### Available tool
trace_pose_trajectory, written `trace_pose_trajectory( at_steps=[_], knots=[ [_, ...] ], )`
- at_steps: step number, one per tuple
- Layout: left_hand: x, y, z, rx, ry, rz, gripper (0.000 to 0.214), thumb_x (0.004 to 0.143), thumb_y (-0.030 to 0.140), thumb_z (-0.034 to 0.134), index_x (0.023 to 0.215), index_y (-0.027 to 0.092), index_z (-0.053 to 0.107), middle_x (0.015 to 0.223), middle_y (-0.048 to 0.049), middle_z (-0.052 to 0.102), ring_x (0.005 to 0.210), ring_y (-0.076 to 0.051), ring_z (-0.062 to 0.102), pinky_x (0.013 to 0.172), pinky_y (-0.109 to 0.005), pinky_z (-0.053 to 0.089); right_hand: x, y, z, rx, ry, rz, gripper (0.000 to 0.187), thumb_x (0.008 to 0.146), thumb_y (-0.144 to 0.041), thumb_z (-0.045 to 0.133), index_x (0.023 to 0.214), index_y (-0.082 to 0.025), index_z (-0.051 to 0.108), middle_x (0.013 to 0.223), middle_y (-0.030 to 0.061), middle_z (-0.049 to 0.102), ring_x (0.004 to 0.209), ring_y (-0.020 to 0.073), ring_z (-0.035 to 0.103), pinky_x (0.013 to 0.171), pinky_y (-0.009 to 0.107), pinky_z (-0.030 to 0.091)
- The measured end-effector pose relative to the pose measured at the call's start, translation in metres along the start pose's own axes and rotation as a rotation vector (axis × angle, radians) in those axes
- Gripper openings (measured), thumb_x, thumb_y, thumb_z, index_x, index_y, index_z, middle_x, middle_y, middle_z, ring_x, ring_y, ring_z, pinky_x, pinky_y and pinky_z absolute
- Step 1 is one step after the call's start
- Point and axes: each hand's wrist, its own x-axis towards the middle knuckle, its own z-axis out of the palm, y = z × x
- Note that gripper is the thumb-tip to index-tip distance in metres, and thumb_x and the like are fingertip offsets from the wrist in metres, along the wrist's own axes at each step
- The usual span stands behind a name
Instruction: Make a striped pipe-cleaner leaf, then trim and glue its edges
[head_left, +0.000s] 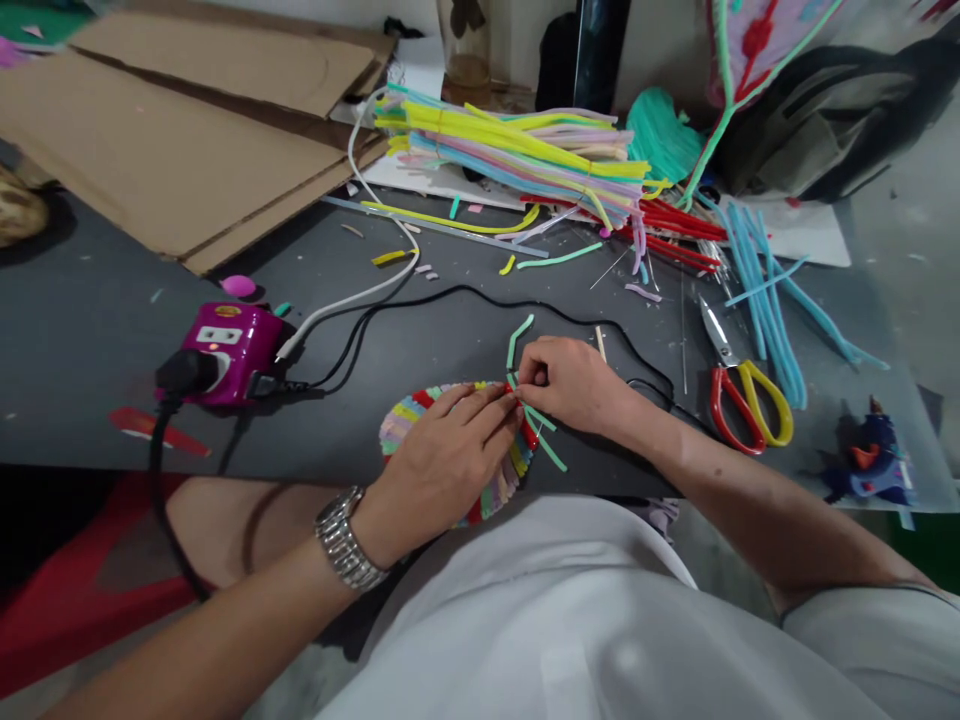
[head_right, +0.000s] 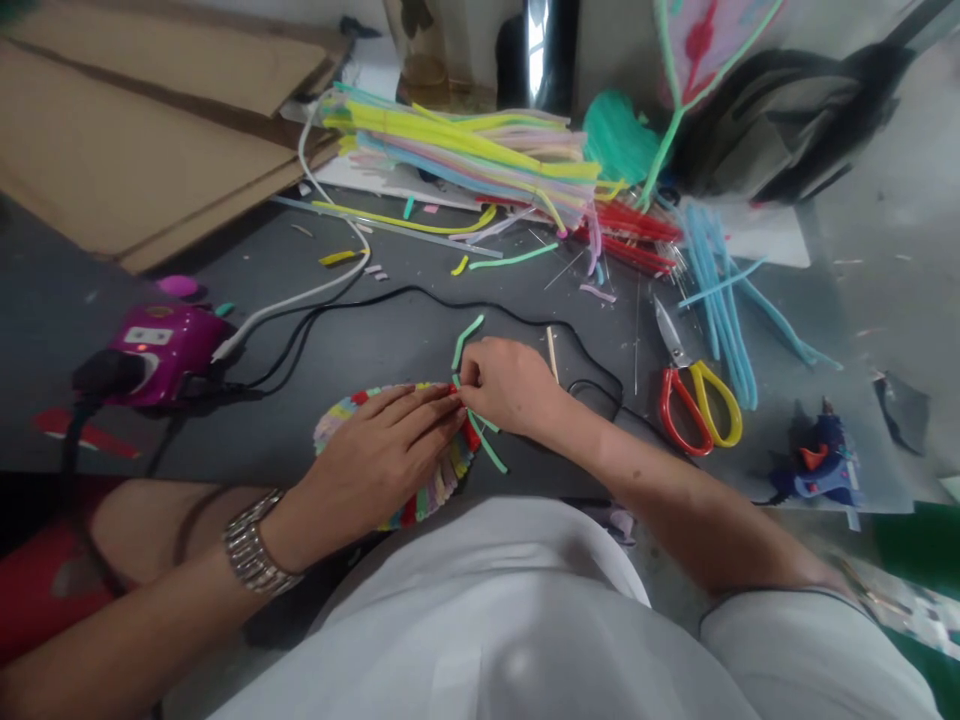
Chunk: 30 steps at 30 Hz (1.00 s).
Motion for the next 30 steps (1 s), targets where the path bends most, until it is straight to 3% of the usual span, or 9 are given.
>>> trace_pose_trajectory(
  at_steps=[3,13,30],
  knots=[
    [-0.001,0.000,0.000,-0.002,-0.008,-0.008,0.030,0.101,0.015,0.052,0.127,0.006,0.064,0.130,-0.0160,0.068,0.127,-0.032,0.058,0.108,-0.050,0.046,0.008,-0.005,-0.003,-0.036,-0.064,0.094,0.008,0.076,-0.014,0.067,0.070,-0.019,0.067,0.071,-0.0005,0.067,0.064,0.0126,0.055,0.060,0.025,0.033],
    [-0.004,-0.002,0.003,-0.024,-0.059,-0.043,0.032,0.105,0.020,0.045,0.130,0.012,0.064,0.136,-0.0111,0.066,0.132,-0.029,0.054,0.117,-0.051,0.034,0.019,-0.019,-0.010,-0.146,-0.187,0.193,0.006,0.072,-0.013,0.067,0.071,-0.019,0.070,0.071,0.0009,0.069,0.064,0.0127,0.057,0.057,0.024,0.033],
    [-0.002,-0.004,0.005,-0.090,-0.061,-0.074,0.031,0.105,0.023,0.045,0.127,0.017,0.066,0.132,-0.0093,0.068,0.131,-0.028,0.054,0.115,-0.051,0.035,0.014,-0.015,-0.008,-0.084,-0.134,0.188,0.010,0.074,-0.010,0.069,0.068,-0.018,0.066,0.072,0.0001,0.069,0.063,0.0110,0.054,0.058,0.023,0.032]
  ],
)
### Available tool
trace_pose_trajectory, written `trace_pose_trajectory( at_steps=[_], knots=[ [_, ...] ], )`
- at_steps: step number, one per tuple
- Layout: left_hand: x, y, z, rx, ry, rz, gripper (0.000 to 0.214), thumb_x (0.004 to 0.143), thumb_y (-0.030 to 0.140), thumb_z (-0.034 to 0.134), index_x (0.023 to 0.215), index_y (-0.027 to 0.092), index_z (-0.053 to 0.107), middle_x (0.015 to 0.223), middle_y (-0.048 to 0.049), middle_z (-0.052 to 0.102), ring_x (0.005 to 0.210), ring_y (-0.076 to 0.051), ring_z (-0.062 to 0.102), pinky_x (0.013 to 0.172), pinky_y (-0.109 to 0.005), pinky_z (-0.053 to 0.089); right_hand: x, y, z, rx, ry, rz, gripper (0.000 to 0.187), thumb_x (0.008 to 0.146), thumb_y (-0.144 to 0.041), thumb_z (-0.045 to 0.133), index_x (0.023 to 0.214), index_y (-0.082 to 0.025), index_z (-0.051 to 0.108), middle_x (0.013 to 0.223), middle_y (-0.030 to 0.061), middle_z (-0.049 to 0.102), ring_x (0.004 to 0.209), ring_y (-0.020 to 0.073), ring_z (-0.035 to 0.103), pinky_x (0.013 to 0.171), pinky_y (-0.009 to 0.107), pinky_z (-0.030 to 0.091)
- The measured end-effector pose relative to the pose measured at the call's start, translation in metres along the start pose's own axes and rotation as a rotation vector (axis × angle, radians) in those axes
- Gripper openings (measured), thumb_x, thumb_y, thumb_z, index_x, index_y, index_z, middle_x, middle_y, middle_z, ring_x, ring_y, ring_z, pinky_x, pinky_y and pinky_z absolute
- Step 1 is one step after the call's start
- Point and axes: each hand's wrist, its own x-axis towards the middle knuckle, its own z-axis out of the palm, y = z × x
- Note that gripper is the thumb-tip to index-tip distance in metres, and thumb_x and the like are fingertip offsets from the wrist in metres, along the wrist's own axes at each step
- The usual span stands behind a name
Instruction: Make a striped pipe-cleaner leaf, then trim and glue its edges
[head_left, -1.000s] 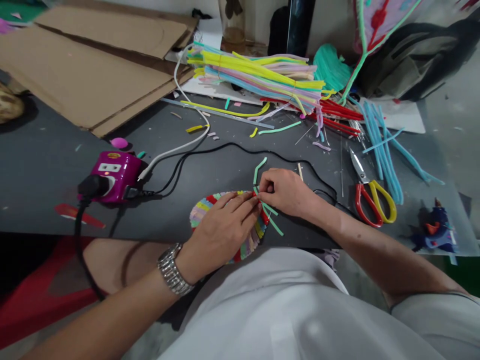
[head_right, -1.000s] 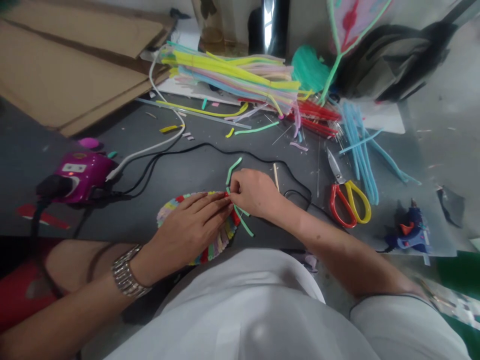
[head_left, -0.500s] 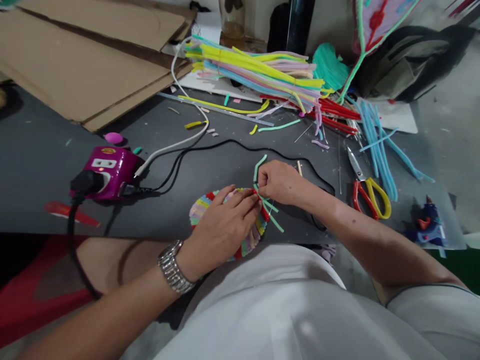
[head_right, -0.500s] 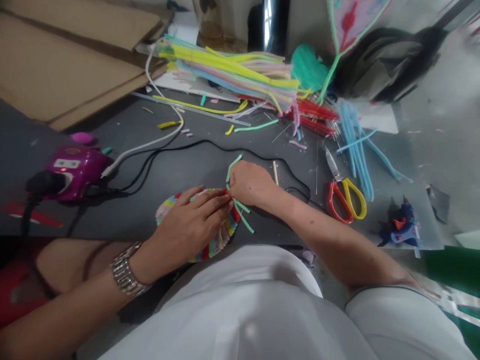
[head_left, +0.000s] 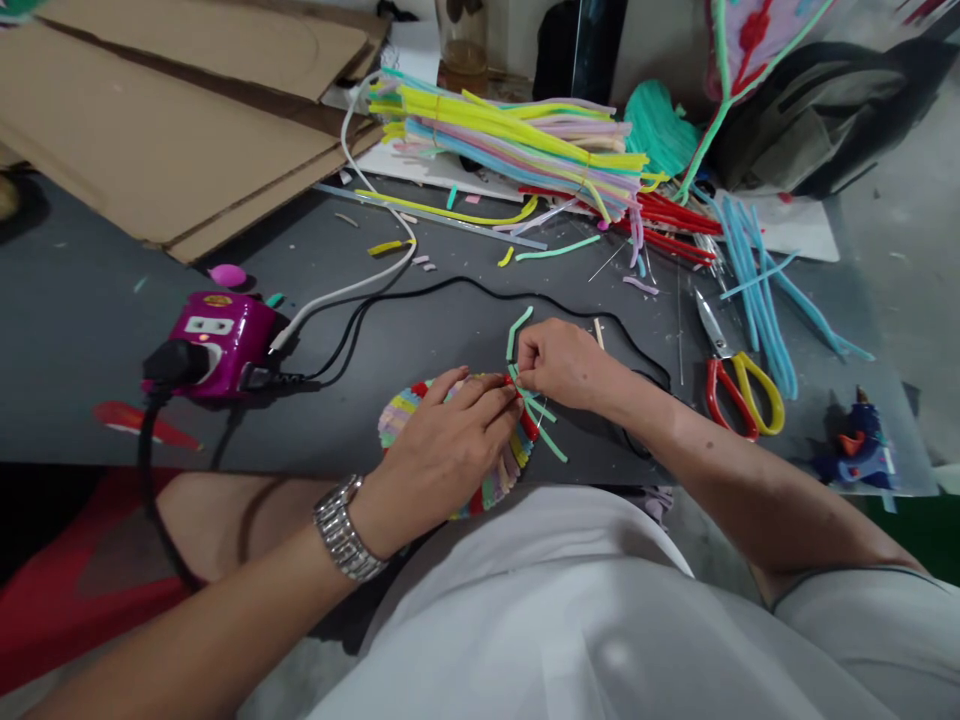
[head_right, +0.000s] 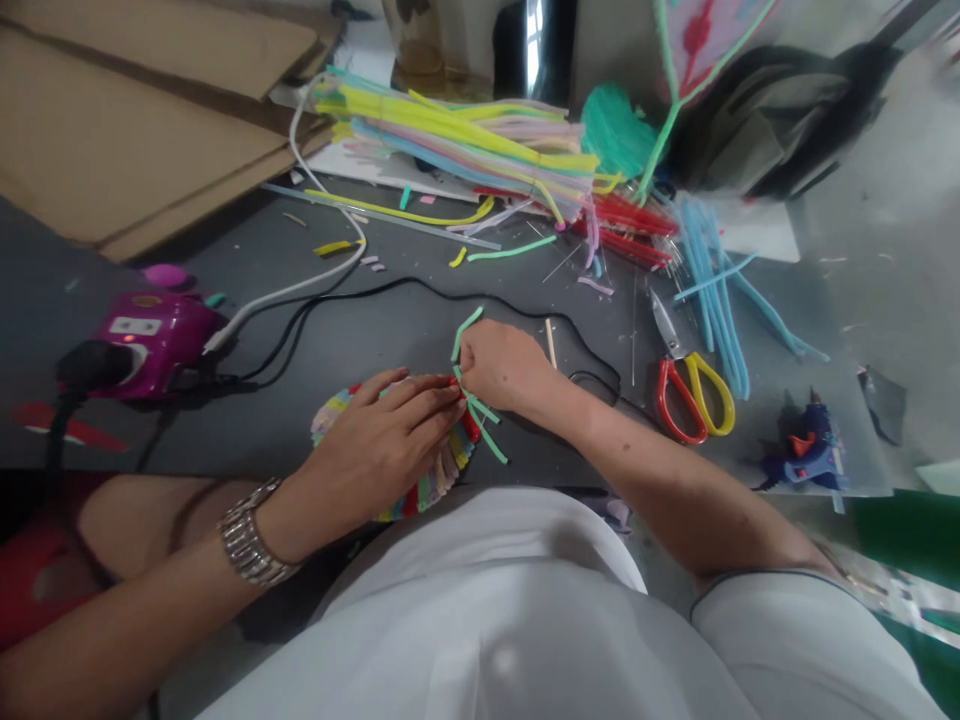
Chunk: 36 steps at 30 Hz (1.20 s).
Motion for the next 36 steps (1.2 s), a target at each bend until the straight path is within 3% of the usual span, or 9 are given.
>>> trace_pose_trajectory(
  at_steps=[6,10,16,21,32,36],
  knots=[
    [0.004,0.002,-0.004,0.020,-0.025,0.002,0.029,0.104,0.022,0.047,0.126,0.016,0.065,0.128,-0.0105,0.067,0.127,-0.029,0.055,0.115,-0.054,0.037,-0.002,0.008,0.006,0.049,0.051,-0.035,0.011,0.076,-0.012,0.072,0.068,-0.018,0.066,0.069,-0.0014,0.066,0.063,0.0111,0.053,0.060,0.024,0.032],
    [0.004,0.004,-0.006,0.035,-0.012,0.010,0.025,0.103,0.018,0.049,0.120,0.013,0.066,0.131,-0.0138,0.063,0.127,-0.030,0.054,0.113,-0.051,0.041,-0.010,0.024,0.013,0.150,0.147,-0.206,0.010,0.081,-0.010,0.066,0.076,-0.017,0.069,0.076,-0.0004,0.066,0.070,0.0119,0.057,0.065,0.024,0.036],
    [0.001,0.005,-0.003,0.053,0.011,0.052,0.026,0.102,0.016,0.050,0.121,0.009,0.066,0.136,-0.0155,0.062,0.129,-0.031,0.053,0.112,-0.048,0.043,-0.010,0.032,0.018,0.139,0.246,-0.384,0.024,0.083,-0.004,0.054,0.087,-0.017,0.074,0.085,0.0040,0.067,0.080,0.0154,0.061,0.074,0.025,0.042],
    [-0.002,0.001,0.000,0.026,0.013,0.067,0.027,0.101,0.016,0.052,0.123,0.009,0.066,0.141,-0.0152,0.062,0.133,-0.031,0.052,0.112,-0.049,0.044,-0.002,0.021,0.014,-0.028,0.207,-0.406,0.029,0.084,-0.005,0.051,0.091,-0.017,0.076,0.093,0.0081,0.070,0.094,0.0204,0.061,0.084,0.030,0.042],
    [-0.003,-0.002,0.003,-0.023,0.032,0.069,0.033,0.102,0.017,0.051,0.131,0.008,0.063,0.138,-0.0147,0.065,0.132,-0.031,0.054,0.112,-0.049,0.044,0.004,0.012,0.010,0.049,0.069,-0.346,0.024,0.075,-0.002,0.054,0.083,-0.017,0.071,0.087,0.0032,0.067,0.080,0.0149,0.057,0.074,0.026,0.040],
    [-0.004,-0.001,0.002,-0.018,0.040,0.060,0.033,0.102,0.018,0.052,0.130,0.008,0.064,0.138,-0.0150,0.065,0.130,-0.031,0.055,0.111,-0.050,0.044,0.002,0.009,0.009,-0.042,0.088,-0.391,0.020,0.078,-0.004,0.055,0.081,-0.018,0.069,0.083,0.0031,0.069,0.084,0.0177,0.056,0.078,0.028,0.039]
  ],
)
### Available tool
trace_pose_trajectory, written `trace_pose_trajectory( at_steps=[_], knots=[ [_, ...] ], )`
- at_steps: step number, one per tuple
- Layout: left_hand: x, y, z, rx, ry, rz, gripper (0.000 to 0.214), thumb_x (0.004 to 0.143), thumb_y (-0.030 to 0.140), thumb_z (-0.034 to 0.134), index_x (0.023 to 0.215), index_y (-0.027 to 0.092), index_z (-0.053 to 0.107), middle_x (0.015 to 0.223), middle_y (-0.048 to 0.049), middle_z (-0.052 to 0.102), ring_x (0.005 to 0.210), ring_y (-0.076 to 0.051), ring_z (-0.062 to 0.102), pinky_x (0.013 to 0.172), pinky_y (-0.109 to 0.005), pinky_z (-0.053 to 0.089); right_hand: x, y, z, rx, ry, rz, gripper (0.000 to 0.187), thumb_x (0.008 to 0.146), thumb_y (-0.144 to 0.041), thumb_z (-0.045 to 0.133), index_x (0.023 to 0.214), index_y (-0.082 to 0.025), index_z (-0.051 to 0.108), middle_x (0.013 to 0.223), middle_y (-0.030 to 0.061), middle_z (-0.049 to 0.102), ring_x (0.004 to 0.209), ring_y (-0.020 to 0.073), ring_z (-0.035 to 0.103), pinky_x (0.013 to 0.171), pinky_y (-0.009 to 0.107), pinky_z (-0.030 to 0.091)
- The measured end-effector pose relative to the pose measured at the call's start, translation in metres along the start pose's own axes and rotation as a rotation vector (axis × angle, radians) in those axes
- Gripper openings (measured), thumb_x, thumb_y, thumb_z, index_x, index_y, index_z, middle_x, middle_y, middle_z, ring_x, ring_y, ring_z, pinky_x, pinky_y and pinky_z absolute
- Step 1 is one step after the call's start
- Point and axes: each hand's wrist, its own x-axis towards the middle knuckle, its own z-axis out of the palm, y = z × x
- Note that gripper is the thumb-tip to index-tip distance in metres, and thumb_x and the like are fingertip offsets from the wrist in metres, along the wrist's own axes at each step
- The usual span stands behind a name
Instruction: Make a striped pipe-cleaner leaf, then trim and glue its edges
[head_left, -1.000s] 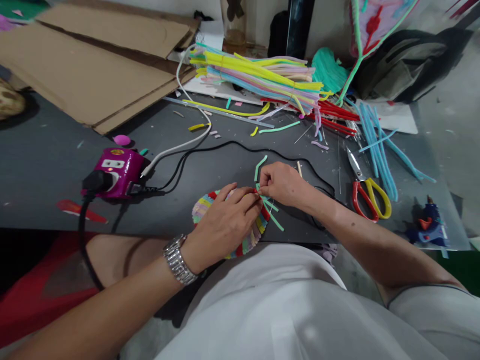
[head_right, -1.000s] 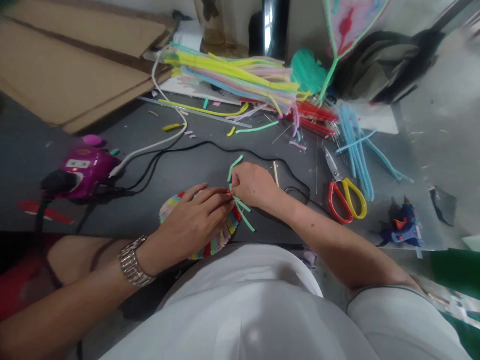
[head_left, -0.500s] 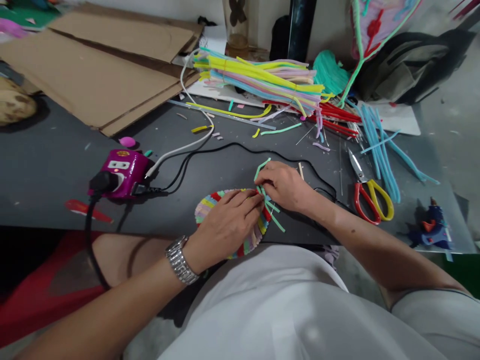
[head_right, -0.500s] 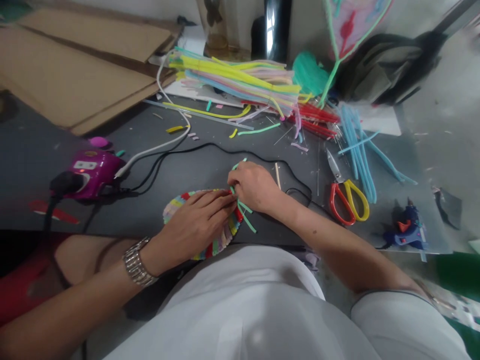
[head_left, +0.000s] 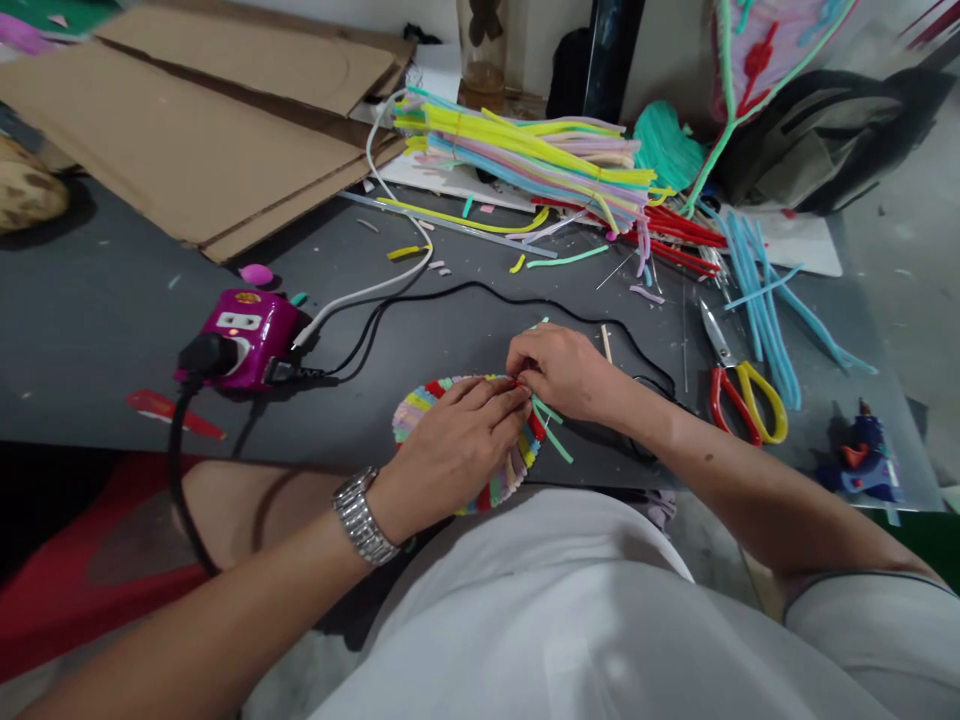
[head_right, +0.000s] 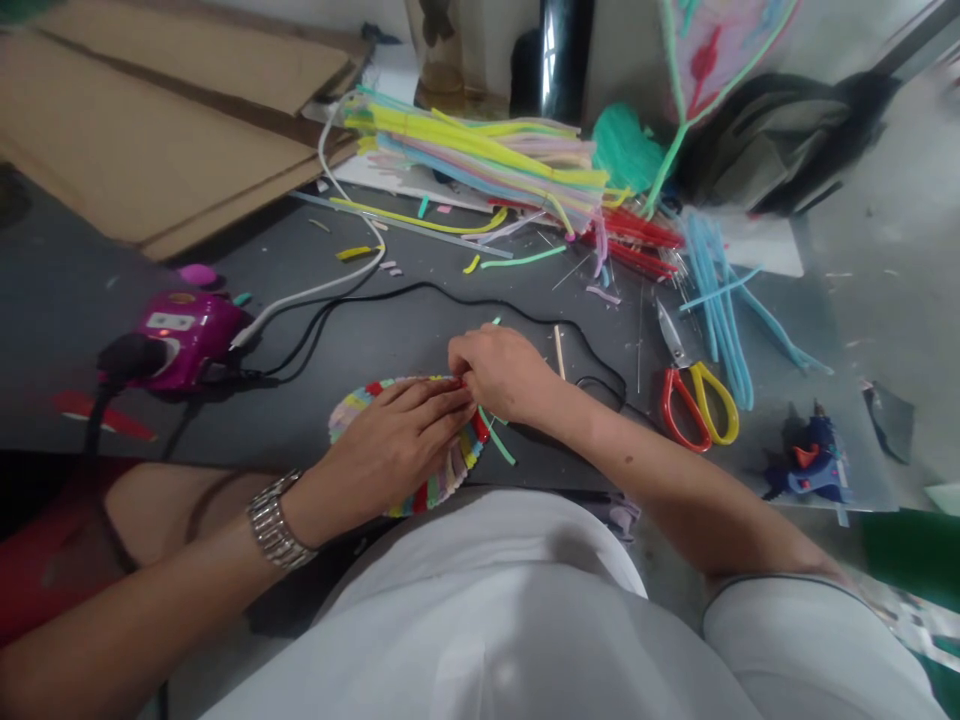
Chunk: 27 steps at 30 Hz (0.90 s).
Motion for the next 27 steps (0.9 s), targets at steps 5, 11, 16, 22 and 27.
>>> trace_pose_trajectory(
  at_steps=[5,11,16,22,27],
  knots=[
    [0.000,0.001,0.000,-0.012,-0.005,-0.018,0.032,0.101,0.018,0.052,0.130,0.009,0.065,0.138,-0.0149,0.065,0.132,-0.031,0.054,0.112,-0.050,0.043,-0.002,-0.003,-0.001,-0.086,-0.016,-0.075,0.022,0.079,-0.003,0.053,0.084,-0.017,0.070,0.088,0.0070,0.072,0.089,0.0212,0.056,0.081,0.031,0.039],
    [0.000,0.000,0.002,-0.020,-0.001,-0.012,0.032,0.102,0.018,0.050,0.130,0.010,0.064,0.138,-0.0145,0.065,0.134,-0.031,0.053,0.112,-0.050,0.042,-0.007,0.003,-0.007,0.044,0.053,-0.076,0.021,0.079,-0.004,0.054,0.084,-0.017,0.070,0.084,0.0043,0.069,0.085,0.0180,0.058,0.078,0.027,0.040],
    [-0.001,-0.002,0.003,-0.042,0.002,-0.020,0.031,0.102,0.018,0.051,0.131,0.012,0.063,0.142,-0.0125,0.063,0.135,-0.029,0.053,0.113,-0.049,0.042,-0.012,0.019,-0.010,0.021,0.166,-0.006,0.024,0.081,-0.006,0.052,0.086,-0.019,0.072,0.086,0.0037,0.071,0.084,0.0180,0.058,0.081,0.028,0.041],
    [-0.001,-0.002,0.005,-0.039,0.022,-0.019,0.032,0.102,0.019,0.052,0.132,0.013,0.062,0.143,-0.0124,0.063,0.135,-0.029,0.053,0.112,-0.050,0.043,-0.038,0.030,-0.019,0.033,0.270,0.046,0.019,0.084,-0.011,0.056,0.090,-0.018,0.072,0.089,0.0059,0.072,0.085,0.0188,0.061,0.081,0.029,0.044],
    [-0.004,-0.007,0.013,-0.010,0.125,0.051,0.037,0.101,0.018,0.044,0.134,0.013,0.062,0.141,-0.0160,0.064,0.131,-0.034,0.056,0.103,-0.053,0.046,-0.118,0.056,-0.050,-0.028,0.506,0.347,0.015,0.086,-0.021,0.060,0.096,-0.019,0.071,0.089,0.0043,0.072,0.081,0.0175,0.064,0.076,0.028,0.046]
  ],
)
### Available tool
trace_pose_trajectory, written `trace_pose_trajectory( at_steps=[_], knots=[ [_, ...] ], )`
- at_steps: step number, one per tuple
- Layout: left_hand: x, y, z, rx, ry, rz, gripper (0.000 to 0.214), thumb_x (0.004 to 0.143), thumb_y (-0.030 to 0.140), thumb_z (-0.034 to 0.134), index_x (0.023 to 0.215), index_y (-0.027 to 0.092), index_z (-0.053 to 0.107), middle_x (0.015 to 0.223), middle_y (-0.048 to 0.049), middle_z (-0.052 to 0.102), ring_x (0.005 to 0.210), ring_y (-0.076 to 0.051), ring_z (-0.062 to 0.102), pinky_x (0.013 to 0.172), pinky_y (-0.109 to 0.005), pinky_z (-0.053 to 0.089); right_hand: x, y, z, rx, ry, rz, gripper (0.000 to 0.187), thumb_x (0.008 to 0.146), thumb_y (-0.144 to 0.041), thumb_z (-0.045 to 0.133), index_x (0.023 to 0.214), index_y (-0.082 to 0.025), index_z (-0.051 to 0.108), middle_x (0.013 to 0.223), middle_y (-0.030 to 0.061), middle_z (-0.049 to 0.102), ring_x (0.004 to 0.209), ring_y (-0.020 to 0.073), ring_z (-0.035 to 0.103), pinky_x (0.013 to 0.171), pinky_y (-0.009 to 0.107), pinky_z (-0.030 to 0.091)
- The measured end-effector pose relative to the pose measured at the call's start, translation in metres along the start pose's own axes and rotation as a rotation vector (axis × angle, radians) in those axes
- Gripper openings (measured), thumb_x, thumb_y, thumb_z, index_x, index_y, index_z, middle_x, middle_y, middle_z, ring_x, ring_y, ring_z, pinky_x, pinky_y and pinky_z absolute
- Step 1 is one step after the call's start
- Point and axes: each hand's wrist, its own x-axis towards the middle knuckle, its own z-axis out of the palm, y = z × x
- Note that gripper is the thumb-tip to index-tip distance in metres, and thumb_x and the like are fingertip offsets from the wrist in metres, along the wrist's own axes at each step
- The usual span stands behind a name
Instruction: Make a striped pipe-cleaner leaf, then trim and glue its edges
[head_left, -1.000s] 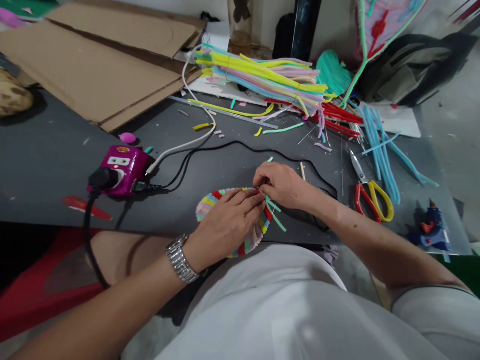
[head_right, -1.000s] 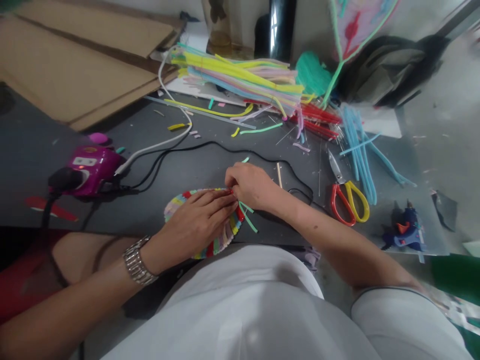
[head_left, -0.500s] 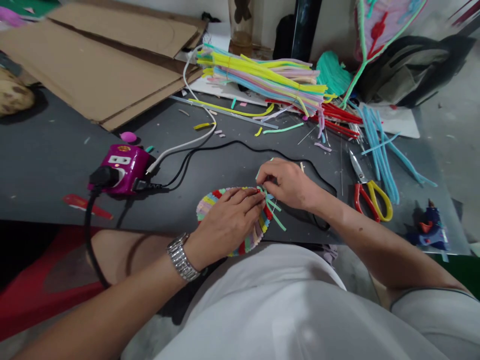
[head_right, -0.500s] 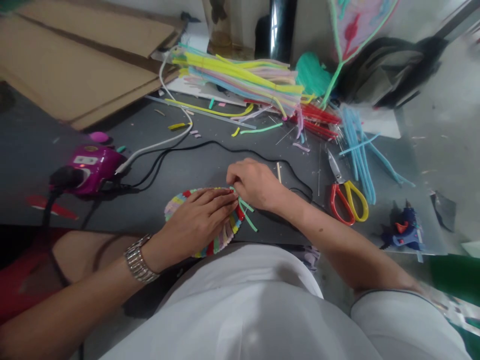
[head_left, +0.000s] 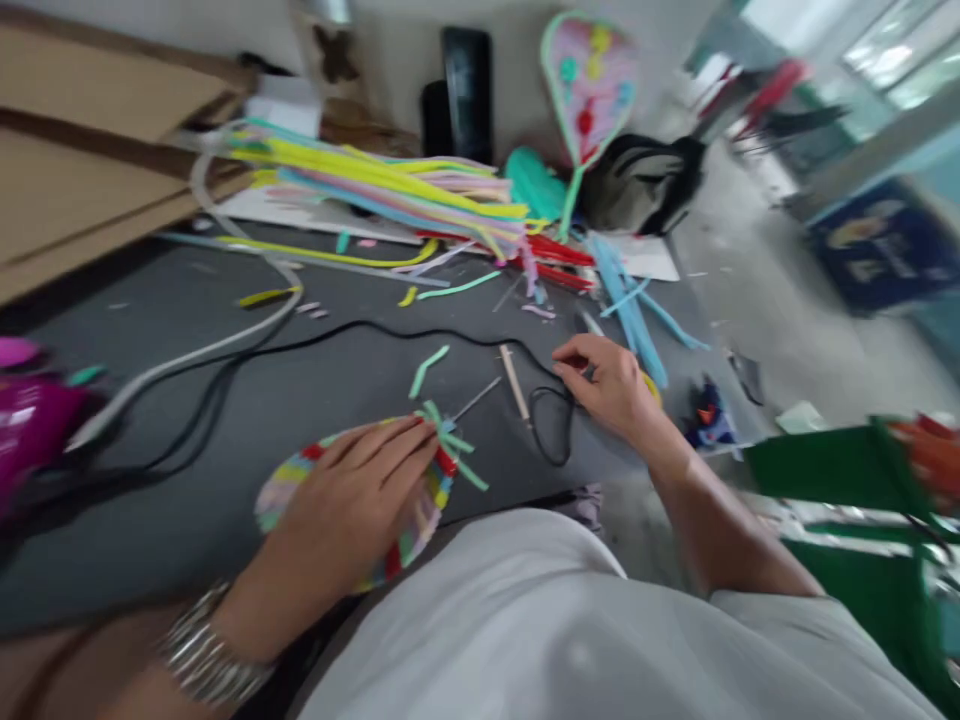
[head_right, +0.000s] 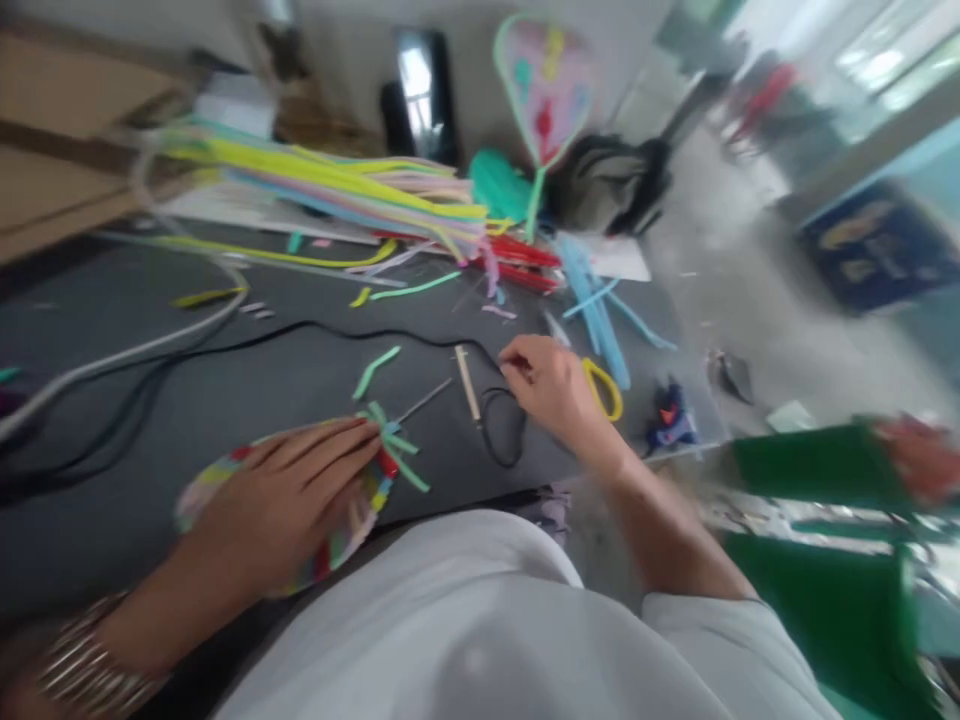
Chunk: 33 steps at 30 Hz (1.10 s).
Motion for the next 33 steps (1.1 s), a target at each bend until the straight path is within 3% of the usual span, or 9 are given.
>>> trace_pose_trajectory(
  at_steps=[2,4,7,11,15,19,24,33],
  knots=[
    [0.000,-0.005,0.005,0.018,0.063,0.044,0.038,0.101,0.018,0.042,0.132,0.013,0.063,0.137,-0.0168,0.066,0.127,-0.035,0.059,0.099,-0.054,0.047,-0.021,0.015,-0.020,-0.023,0.090,0.143,0.013,0.086,-0.023,0.060,0.093,-0.019,0.071,0.082,0.0015,0.071,0.075,0.0161,0.062,0.072,0.027,0.045],
    [0.001,-0.006,0.004,0.025,0.045,0.060,0.037,0.102,0.019,0.042,0.131,0.014,0.064,0.136,-0.0168,0.066,0.125,-0.035,0.060,0.099,-0.054,0.049,-0.036,0.016,-0.025,0.006,0.109,0.226,0.013,0.086,-0.025,0.060,0.091,-0.019,0.071,0.075,-0.0003,0.068,0.068,0.0151,0.059,0.067,0.027,0.043],
    [0.002,0.001,-0.003,0.032,-0.038,0.025,0.036,0.103,0.021,0.044,0.132,0.012,0.064,0.140,-0.0172,0.064,0.128,-0.034,0.058,0.104,-0.053,0.049,-0.035,-0.004,-0.004,0.101,-0.023,0.083,0.015,0.088,-0.021,0.059,0.094,-0.018,0.072,0.084,0.0028,0.071,0.075,0.0162,0.062,0.069,0.027,0.044],
    [0.004,0.005,-0.007,0.039,-0.107,-0.025,0.036,0.102,0.018,0.048,0.134,0.011,0.062,0.141,-0.0157,0.063,0.134,-0.031,0.054,0.109,-0.050,0.048,0.003,-0.048,0.047,0.132,-0.188,-0.255,0.023,0.086,-0.010,0.053,0.094,-0.018,0.073,0.093,0.0074,0.072,0.092,0.0196,0.063,0.087,0.030,0.045],
    [0.008,0.006,-0.010,0.036,-0.111,-0.033,0.032,0.101,0.018,0.051,0.130,0.011,0.064,0.136,-0.0142,0.066,0.130,-0.030,0.057,0.107,-0.049,0.049,0.039,-0.075,0.077,-0.011,-0.327,-0.289,0.027,0.084,-0.005,0.050,0.091,-0.017,0.074,0.096,0.0087,0.072,0.095,0.0205,0.063,0.089,0.030,0.043],
    [0.009,0.005,-0.011,0.020,-0.085,-0.024,0.030,0.101,0.017,0.052,0.127,0.012,0.066,0.134,-0.0144,0.067,0.129,-0.029,0.058,0.106,-0.048,0.050,0.051,-0.080,0.084,-0.003,-0.427,-0.208,0.029,0.080,-0.002,0.050,0.086,-0.017,0.074,0.095,0.0064,0.074,0.091,0.0179,0.064,0.082,0.025,0.043],
    [0.007,0.004,-0.008,0.025,-0.107,-0.039,0.032,0.102,0.019,0.051,0.131,0.011,0.063,0.135,-0.0137,0.067,0.131,-0.030,0.057,0.106,-0.048,0.049,0.052,-0.080,0.089,0.097,-0.493,-0.206,0.029,0.079,-0.003,0.051,0.086,-0.016,0.075,0.093,0.0038,0.074,0.084,0.0147,0.064,0.075,0.023,0.042],
    [0.007,0.004,-0.008,0.038,-0.107,-0.029,0.031,0.102,0.019,0.052,0.129,0.010,0.064,0.134,-0.0146,0.067,0.130,-0.030,0.057,0.106,-0.048,0.048,0.057,-0.082,0.091,0.057,-0.498,-0.265,0.030,0.080,-0.005,0.051,0.091,-0.018,0.076,0.092,0.0042,0.073,0.088,0.0166,0.062,0.078,0.026,0.041]
  ],
)
